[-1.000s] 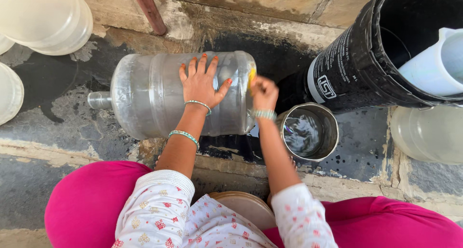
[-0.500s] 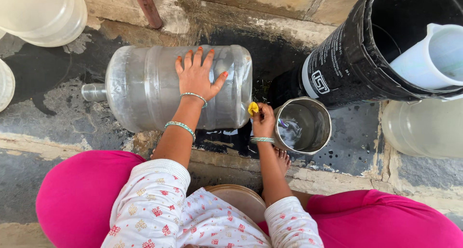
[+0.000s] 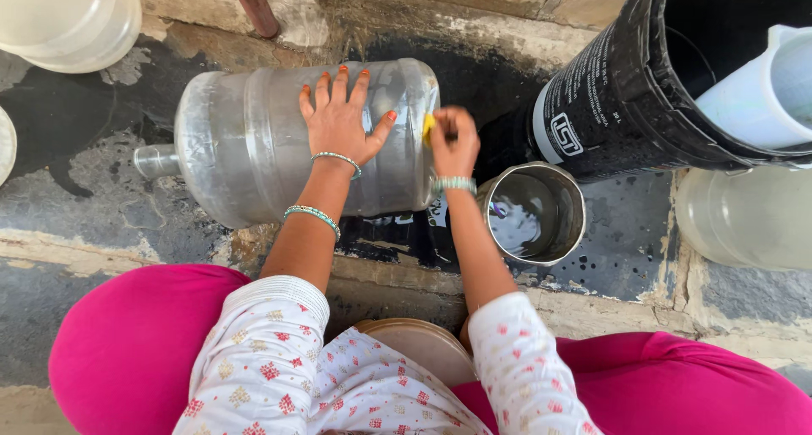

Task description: The person scrubs the inside of a large plastic water dispenser with a toothbrush, then wipes the exterior with a yellow sponge. The dispenser is rotated to clean different sides.

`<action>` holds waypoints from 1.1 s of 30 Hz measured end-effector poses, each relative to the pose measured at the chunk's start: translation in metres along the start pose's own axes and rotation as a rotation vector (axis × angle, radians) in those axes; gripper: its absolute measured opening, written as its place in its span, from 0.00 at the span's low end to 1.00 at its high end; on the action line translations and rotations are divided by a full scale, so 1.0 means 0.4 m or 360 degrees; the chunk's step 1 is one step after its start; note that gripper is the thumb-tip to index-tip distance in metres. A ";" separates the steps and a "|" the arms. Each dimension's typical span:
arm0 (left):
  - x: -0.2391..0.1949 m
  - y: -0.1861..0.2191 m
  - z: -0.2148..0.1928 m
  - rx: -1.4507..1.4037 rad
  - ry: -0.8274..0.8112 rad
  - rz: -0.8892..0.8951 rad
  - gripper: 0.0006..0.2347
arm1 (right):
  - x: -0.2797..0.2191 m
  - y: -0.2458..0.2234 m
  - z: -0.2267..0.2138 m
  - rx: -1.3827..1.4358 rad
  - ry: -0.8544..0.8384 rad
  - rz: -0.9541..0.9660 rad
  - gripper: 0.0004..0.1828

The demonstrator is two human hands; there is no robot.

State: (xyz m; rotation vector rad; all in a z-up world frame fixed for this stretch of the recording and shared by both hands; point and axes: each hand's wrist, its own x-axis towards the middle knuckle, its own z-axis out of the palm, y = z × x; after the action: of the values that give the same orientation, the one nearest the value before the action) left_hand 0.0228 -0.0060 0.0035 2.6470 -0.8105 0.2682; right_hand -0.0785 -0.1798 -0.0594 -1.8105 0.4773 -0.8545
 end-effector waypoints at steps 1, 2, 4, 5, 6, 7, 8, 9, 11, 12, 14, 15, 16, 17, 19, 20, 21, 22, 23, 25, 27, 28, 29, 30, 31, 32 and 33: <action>0.002 -0.001 -0.001 0.0006 0.0003 -0.0001 0.32 | 0.034 0.005 0.015 0.0030 0.0008 0.0054 0.09; 0.004 0.000 -0.002 0.0012 0.0006 -0.0002 0.32 | 0.055 0.007 0.025 0.0060 0.0016 0.0108 0.09; 0.008 -0.002 -0.006 0.0013 0.0011 -0.0008 0.32 | 0.072 0.007 0.038 0.0017 0.0039 0.0116 0.09; 0.008 -0.001 -0.005 0.0004 0.0008 -0.0009 0.32 | 0.057 0.005 0.035 -0.0012 0.0051 0.0121 0.09; 0.008 0.001 -0.004 -0.0006 0.0005 -0.0010 0.32 | 0.032 0.002 0.029 -0.0096 0.0063 -0.0074 0.09; 0.008 0.001 -0.003 -0.0010 -0.0004 -0.0020 0.32 | -0.008 -0.003 0.021 -0.0180 0.0071 -0.0270 0.09; 0.008 0.002 -0.002 -0.0013 -0.0014 -0.0031 0.32 | -0.058 -0.008 0.011 -0.0264 0.0076 -0.0467 0.09; 0.011 0.000 -0.003 -0.0014 -0.0018 -0.0040 0.32 | -0.114 -0.015 0.003 -0.0316 0.0070 -0.0319 0.10; 0.015 -0.001 0.000 -0.0014 -0.0037 -0.0049 0.32 | -0.221 -0.022 -0.025 -0.0431 0.0057 -0.0204 0.11; 0.015 -0.002 0.003 -0.0014 -0.0049 -0.0053 0.32 | -0.254 -0.019 -0.041 -0.0493 0.0051 -0.0237 0.11; 0.010 -0.006 0.008 -0.0029 -0.0034 -0.0041 0.32 | -0.301 -0.010 -0.068 -0.0446 -0.0021 -0.0193 0.09; 0.013 -0.008 0.011 -0.0038 -0.0017 -0.0030 0.32 | -0.308 -0.004 -0.080 -0.0423 -0.0051 -0.0180 0.08; 0.012 -0.012 0.011 -0.0034 -0.0023 -0.0023 0.32 | -0.310 0.003 -0.091 -0.0491 -0.0123 -0.0256 0.06; 0.015 -0.016 0.011 -0.0034 -0.0024 -0.0010 0.32 | -0.301 0.013 -0.105 -0.0563 -0.0188 -0.0336 0.05; 0.023 -0.027 0.008 -0.0036 -0.0037 0.0011 0.32 | -0.267 0.040 -0.139 -0.0644 -0.0175 -0.0422 0.06; 0.026 -0.033 0.006 -0.0036 -0.0049 0.0020 0.33 | -0.247 0.058 -0.160 -0.0652 -0.0097 -0.0429 0.07; 0.020 -0.039 0.006 -0.0037 -0.0075 0.0020 0.33 | -0.241 0.079 -0.190 -0.0660 -0.0030 -0.0425 0.08; 0.019 -0.044 0.007 -0.0057 -0.0023 0.0054 0.33 | -0.213 0.110 -0.220 -0.0445 0.0086 -0.0172 0.08; 0.011 -0.052 0.005 -0.0072 0.0018 0.0084 0.32 | -0.184 0.146 -0.257 -0.0224 0.0195 0.0090 0.08; 0.006 -0.058 -0.004 -0.0083 0.0047 0.0110 0.32 | -0.124 0.220 -0.363 0.0302 0.0313 0.0740 0.08; 0.006 -0.058 -0.018 -0.0082 0.0028 0.0103 0.32 | -0.095 0.285 -0.470 0.0103 0.0089 0.0572 0.11; 0.012 -0.059 -0.024 -0.0056 0.0024 0.0111 0.32 | -0.089 0.317 -0.506 -0.0206 0.0076 0.0553 0.12; 0.008 -0.058 -0.028 -0.0034 0.0008 0.0115 0.32 | -0.095 0.344 -0.541 -0.0523 0.0059 0.0542 0.14; 0.006 -0.058 -0.029 -0.0013 -0.0008 0.0118 0.32 | -0.096 0.370 -0.562 -0.0839 0.0040 0.0529 0.17; 0.005 -0.058 -0.030 0.0013 0.0014 0.0135 0.32 | -0.103 0.393 -0.569 -0.1160 0.0005 0.0486 0.19; 0.005 -0.058 -0.030 0.0039 0.0037 0.0153 0.32 | -0.110 0.416 -0.563 -0.1479 -0.0032 0.0441 0.21; 0.002 -0.059 -0.030 0.0065 0.0058 0.0168 0.32 | -0.118 0.434 -0.552 -0.1797 -0.0076 0.0392 0.24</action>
State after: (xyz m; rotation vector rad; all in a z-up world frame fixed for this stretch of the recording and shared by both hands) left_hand 0.0361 0.0165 0.0081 2.6328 -0.9442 0.3627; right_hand -0.2620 -0.3565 -0.1869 -2.6727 1.2964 -0.3446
